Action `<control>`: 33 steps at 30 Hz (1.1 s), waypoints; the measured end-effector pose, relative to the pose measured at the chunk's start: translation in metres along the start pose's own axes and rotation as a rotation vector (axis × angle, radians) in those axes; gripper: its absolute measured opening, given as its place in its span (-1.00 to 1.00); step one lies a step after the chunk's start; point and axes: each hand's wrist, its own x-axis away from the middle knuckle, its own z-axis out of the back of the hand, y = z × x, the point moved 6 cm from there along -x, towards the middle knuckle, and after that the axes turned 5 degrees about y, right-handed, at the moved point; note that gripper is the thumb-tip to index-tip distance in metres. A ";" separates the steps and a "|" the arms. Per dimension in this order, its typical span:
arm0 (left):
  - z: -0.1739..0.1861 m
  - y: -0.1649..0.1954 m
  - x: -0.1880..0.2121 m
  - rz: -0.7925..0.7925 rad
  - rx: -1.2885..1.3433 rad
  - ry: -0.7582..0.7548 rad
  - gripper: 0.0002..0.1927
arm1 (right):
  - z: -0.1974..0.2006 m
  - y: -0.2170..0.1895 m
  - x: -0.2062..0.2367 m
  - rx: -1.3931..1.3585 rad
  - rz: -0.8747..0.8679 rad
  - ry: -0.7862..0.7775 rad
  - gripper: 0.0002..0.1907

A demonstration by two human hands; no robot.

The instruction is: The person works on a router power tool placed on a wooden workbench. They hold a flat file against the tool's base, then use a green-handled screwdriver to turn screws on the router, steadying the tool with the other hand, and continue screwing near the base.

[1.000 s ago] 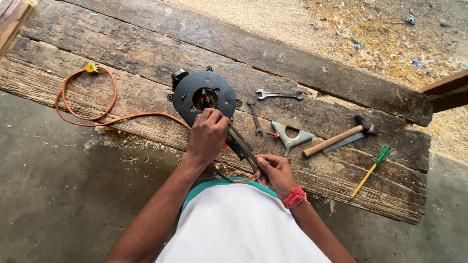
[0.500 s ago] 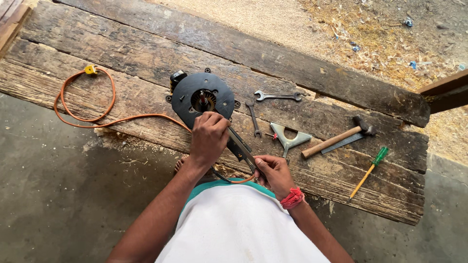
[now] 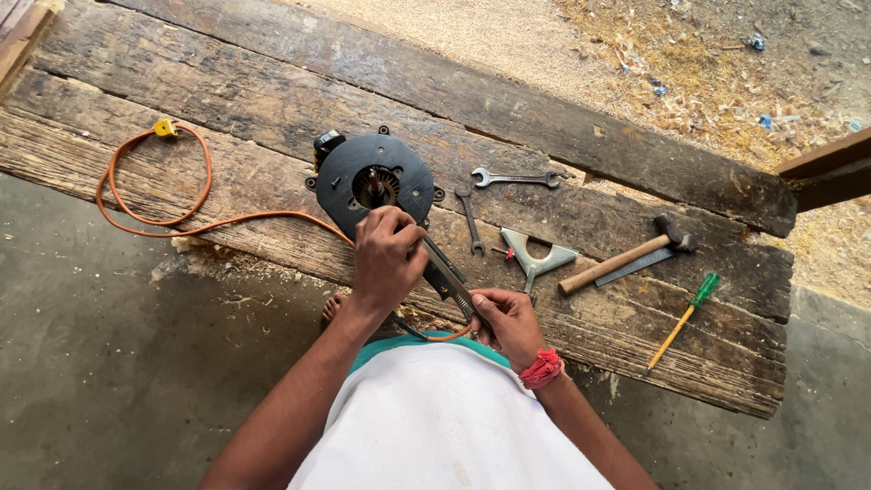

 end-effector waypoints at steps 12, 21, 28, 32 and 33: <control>-0.005 0.002 0.005 -0.037 -0.112 0.023 -0.66 | 0.000 0.000 0.000 -0.013 0.004 0.012 -0.73; -0.007 0.002 0.007 -0.020 -0.162 0.108 -0.58 | 0.000 0.000 0.000 -0.017 0.011 0.007 -0.73; -0.017 -0.001 0.006 -0.017 -0.173 0.037 -0.57 | -0.002 -0.002 0.003 -0.012 -0.002 0.006 -0.73; -0.013 0.002 0.006 -0.008 -0.181 0.060 -0.51 | -0.002 -0.004 0.003 0.014 0.012 0.003 -0.73; -0.011 0.003 0.007 -0.012 -0.177 0.072 -0.50 | -0.002 -0.005 0.003 0.007 0.019 0.003 -0.73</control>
